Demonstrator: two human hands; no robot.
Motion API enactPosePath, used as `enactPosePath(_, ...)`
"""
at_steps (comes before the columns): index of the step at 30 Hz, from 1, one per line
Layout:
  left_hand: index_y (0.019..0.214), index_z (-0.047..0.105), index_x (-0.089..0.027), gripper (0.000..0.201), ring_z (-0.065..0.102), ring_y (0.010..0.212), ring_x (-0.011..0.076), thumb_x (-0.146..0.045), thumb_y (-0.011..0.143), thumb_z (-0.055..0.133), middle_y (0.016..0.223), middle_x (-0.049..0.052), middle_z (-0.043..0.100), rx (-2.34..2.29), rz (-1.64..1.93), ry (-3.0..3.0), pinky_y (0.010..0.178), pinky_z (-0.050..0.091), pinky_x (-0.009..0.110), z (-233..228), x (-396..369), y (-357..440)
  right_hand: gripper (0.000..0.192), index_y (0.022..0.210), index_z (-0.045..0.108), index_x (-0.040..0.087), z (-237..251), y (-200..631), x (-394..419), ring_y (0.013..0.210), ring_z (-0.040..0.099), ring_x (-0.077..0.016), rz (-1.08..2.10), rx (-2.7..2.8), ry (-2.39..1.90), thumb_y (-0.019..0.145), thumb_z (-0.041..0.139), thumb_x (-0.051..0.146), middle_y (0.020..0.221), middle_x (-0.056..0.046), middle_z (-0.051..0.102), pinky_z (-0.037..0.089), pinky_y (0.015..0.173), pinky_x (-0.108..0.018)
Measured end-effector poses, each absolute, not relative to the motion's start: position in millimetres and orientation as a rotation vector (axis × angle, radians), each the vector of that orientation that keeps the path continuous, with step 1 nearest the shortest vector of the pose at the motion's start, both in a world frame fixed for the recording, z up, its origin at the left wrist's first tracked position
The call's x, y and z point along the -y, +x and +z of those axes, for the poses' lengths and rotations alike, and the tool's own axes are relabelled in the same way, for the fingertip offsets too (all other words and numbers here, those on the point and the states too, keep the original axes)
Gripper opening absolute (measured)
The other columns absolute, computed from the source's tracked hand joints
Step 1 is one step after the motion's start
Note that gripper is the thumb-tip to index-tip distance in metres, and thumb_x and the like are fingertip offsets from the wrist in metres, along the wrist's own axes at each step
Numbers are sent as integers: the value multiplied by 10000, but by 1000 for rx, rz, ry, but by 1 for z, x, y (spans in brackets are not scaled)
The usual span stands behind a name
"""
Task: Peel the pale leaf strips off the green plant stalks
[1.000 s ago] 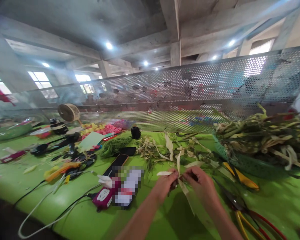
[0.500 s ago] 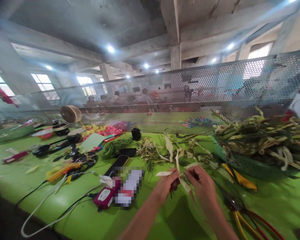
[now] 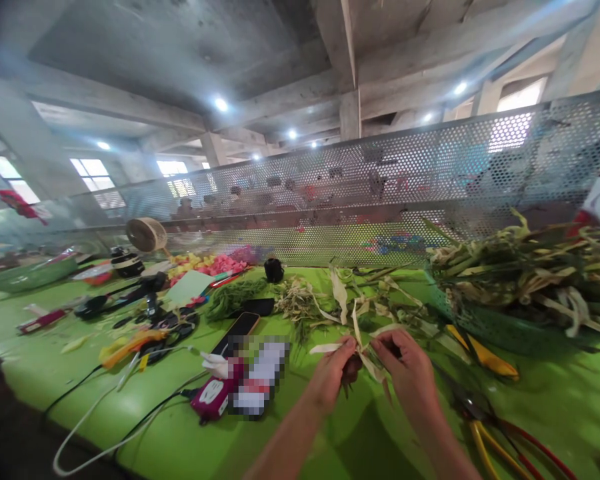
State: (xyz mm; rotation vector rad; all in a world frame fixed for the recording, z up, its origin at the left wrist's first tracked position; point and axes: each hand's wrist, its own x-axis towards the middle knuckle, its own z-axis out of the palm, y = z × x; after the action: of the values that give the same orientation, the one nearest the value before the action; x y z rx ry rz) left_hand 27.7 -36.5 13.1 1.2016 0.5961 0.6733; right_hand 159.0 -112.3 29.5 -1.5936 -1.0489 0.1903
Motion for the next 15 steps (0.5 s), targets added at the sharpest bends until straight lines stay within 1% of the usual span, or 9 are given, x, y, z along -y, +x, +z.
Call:
enactPosePath(5, 880, 666, -162, 464, 522, 727, 150, -605, 765, 591, 685, 15, 584, -617, 664, 1165, 695, 406, 249, 11, 38, 29, 229, 673, 623, 220, 29, 161, 112, 634, 581, -183, 173, 1061, -1604, 769, 587, 425, 668, -10, 624, 423, 582, -271)
enactPosePath(7, 872, 668, -154, 470, 517, 723, 149, -604, 761, 594, 692, 18, 588, -607, 662, 1170, 691, 402, 252, 9, 37, 28, 225, 694, 629, 220, 29, 162, 112, 657, 594, -187, 185, 1087, -1605, 783, 581, 421, 693, -15, 635, 436, 605, -274)
enactPosePath(9, 859, 671, -148, 460, 512, 716, 151, -591, 740, 624, 691, 20, 590, -598, 662, 1191, 679, 396, 254, 8, 35, 27, 205, 762, 649, 218, 28, 164, 113, 701, 608, -189, 181, 1109, -1584, 789, 580, 409, 768, -25, 651, 456, 644, -279)
enactPosePath(11, 850, 674, -148, 448, 511, 707, 152, -578, 724, 648, 674, 17, 586, -609, 674, 1209, 667, 391, 254, 9, 32, 25, 225, 891, 665, 218, 28, 165, 114, 719, 612, -179, 130, 1100, -1564, 787, 583, 399, 932, -44, 655, 474, 665, -286)
enactPosePath(13, 852, 677, -151, 451, 515, 697, 153, -582, 725, 646, 648, 10, 574, -630, 705, 1210, 661, 389, 255, 11, 30, 23, 279, 981, 655, 223, 29, 164, 116, 678, 597, -159, 44, 1062, -1563, 785, 585, 408, 1071, -63, 625, 479, 640, -292)
enactPosePath(14, 854, 679, -152, 456, 517, 694, 154, -588, 725, 643, 637, 8, 570, -643, 720, 1207, 660, 388, 255, 12, 29, 23, 278, 973, 653, 226, 29, 163, 117, 652, 585, -153, 17, 1056, -1570, 785, 586, 420, 1073, -64, 621, 472, 616, -292)
enactPosePath(15, 856, 682, -152, 467, 518, 689, 155, -597, 723, 640, 630, 7, 569, -663, 735, 1204, 660, 389, 256, 13, 29, 23, 256, 925, 655, 228, 30, 161, 117, 637, 575, -154, 18, 1070, -1580, 790, 582, 432, 1024, -59, 632, 462, 599, -289)
